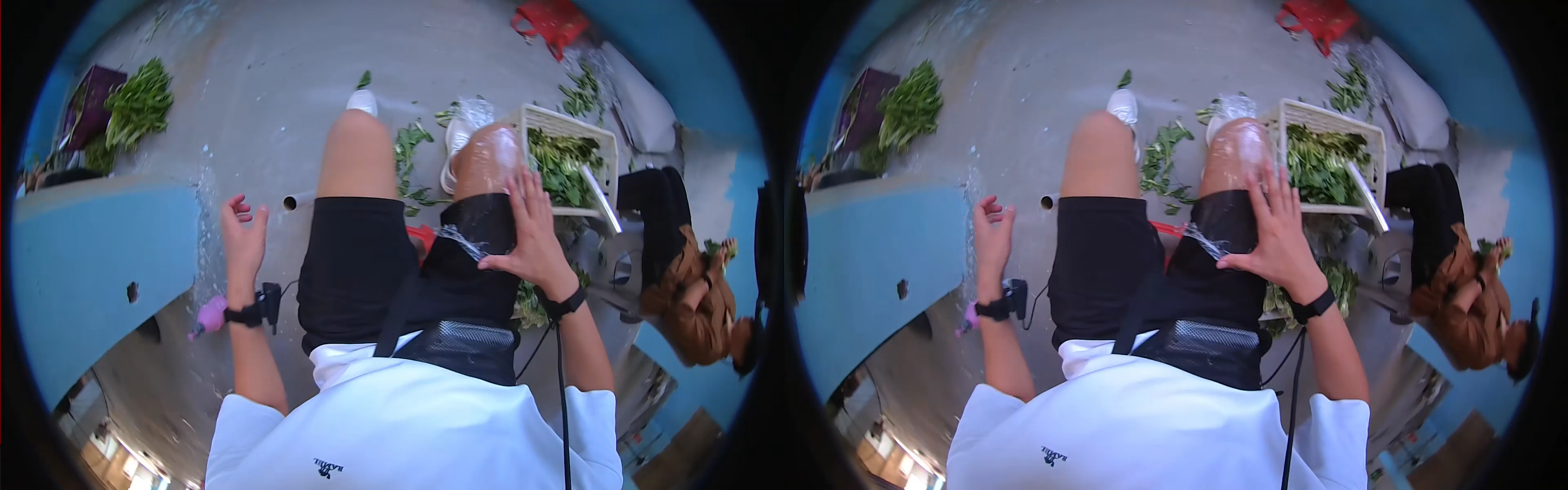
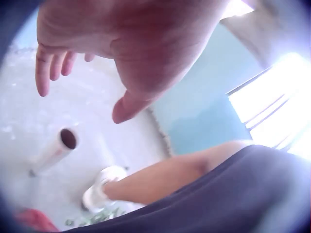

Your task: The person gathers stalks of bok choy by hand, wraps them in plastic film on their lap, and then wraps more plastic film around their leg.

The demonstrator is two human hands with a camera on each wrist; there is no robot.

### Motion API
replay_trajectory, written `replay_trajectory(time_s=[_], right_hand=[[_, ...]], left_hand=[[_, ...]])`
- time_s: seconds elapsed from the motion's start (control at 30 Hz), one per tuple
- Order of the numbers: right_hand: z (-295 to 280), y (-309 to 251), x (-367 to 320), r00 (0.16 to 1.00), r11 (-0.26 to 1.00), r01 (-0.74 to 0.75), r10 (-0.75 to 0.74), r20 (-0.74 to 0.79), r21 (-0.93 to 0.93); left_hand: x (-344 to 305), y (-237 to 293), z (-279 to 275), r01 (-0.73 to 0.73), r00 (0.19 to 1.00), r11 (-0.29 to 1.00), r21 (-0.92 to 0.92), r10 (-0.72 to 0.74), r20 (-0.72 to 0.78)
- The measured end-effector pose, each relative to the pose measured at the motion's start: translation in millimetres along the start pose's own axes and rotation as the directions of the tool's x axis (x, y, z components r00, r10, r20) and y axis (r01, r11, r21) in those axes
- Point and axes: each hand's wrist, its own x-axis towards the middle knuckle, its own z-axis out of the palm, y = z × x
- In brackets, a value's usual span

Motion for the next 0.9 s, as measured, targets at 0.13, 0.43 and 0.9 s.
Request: replay_trajectory(time_s=[0.13,0.43,0.9], right_hand=[[2.8,-0.4,-20.3,0.999,0.999,0.035,-0.035,0.009,-0.004],[14.9,5.2,-64.8,0.997,0.983,0.072,-0.077,0.024,0.17],[36.2,22.3,-49.2,0.917,0.543,-0.328,0.38,0.122,0.773]], left_hand=[[-41.8,168.8,5.8,-0.117,0.86,0.971,-0.207,0.203,0.468],[-99.3,194.8,174.2,-0.134,0.56,0.986,0.1,-0.008,0.829],[-96.3,174.6,127.9,-0.235,0.55,0.97,-0.065,0.187,0.814]])
